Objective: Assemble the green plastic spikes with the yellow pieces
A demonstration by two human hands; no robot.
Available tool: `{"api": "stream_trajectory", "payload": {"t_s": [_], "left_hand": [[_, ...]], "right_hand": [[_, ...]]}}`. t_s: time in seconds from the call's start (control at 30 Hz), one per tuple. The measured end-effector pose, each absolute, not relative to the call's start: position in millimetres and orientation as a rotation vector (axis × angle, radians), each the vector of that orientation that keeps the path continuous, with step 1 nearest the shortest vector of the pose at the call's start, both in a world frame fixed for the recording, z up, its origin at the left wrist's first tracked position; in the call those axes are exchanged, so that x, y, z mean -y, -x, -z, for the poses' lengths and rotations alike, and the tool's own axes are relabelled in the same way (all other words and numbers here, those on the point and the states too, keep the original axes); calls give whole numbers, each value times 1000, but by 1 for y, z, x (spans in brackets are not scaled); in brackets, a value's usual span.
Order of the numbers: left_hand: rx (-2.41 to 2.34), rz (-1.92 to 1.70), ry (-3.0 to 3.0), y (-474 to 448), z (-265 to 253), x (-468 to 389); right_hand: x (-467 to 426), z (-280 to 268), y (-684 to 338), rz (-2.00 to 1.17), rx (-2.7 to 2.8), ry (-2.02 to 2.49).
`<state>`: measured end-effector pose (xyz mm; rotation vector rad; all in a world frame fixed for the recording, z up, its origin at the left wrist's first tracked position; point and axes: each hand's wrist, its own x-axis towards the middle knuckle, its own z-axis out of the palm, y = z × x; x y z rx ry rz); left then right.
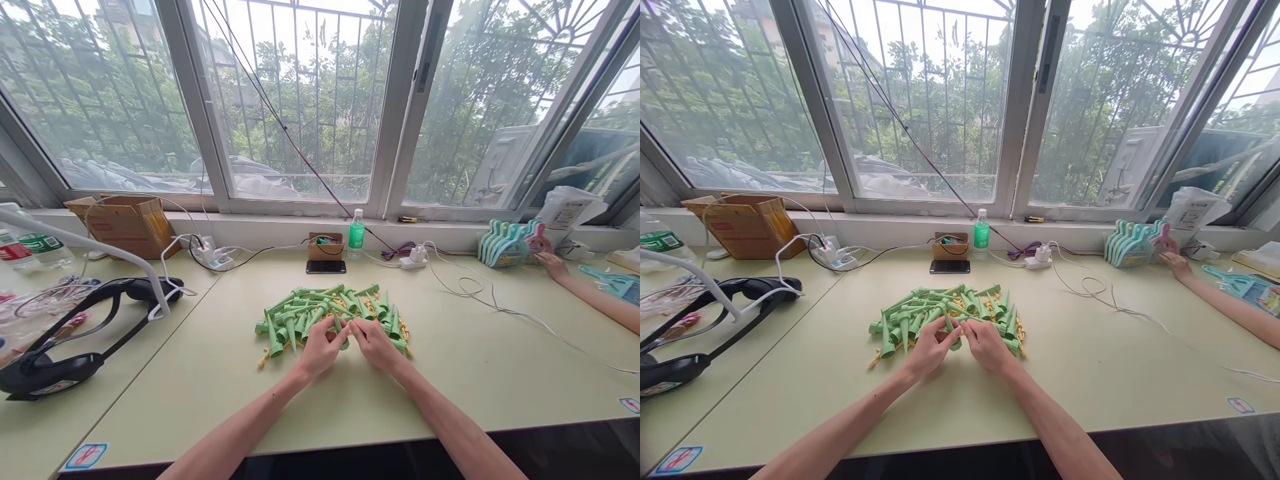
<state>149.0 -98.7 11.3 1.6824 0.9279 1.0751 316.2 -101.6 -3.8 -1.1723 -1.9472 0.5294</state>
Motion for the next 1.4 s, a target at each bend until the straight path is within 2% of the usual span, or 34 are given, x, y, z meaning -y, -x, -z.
{"api": "stream_trajectory", "payload": {"t_s": [1.4], "left_hand": [[-981,-1115,-1623,-151,-16,101]], "right_hand": [[101,6,-317,-630,1918,1117]]}}
